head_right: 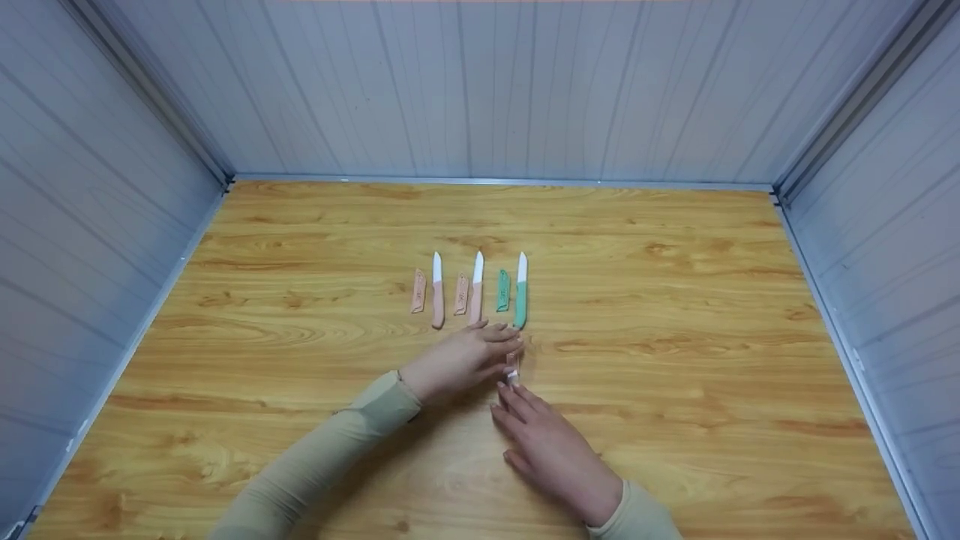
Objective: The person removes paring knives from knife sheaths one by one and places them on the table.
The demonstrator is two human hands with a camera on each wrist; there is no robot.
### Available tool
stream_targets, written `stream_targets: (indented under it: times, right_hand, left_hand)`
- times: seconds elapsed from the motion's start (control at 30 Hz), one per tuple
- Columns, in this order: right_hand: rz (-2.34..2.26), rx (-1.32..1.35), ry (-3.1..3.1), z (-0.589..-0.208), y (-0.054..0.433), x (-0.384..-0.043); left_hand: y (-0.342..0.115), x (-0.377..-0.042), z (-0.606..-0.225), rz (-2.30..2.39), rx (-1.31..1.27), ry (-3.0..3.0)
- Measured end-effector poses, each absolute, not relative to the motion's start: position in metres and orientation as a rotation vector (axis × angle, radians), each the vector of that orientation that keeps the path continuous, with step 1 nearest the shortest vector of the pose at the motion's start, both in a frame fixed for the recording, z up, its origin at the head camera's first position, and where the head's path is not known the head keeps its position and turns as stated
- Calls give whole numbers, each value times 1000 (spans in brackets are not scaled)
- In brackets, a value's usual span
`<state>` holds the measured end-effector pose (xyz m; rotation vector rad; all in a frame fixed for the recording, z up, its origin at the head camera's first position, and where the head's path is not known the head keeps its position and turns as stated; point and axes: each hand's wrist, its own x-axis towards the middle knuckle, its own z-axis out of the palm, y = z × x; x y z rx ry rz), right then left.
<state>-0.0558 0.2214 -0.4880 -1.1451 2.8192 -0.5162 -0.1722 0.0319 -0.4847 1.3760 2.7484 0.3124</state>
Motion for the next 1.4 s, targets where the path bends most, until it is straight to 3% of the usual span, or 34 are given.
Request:
stream_targets:
  times: [0.67, 1.4]
  right_hand:
    - [-483, -1152, 2753, -492, 223, -59]
    - [-350, -1248, 2811, -494, 221, -71]
  left_hand:
    - [37, -170, -498, 24, 1557, 2804]
    - [39, -171, -493, 209, 1484, 2772]
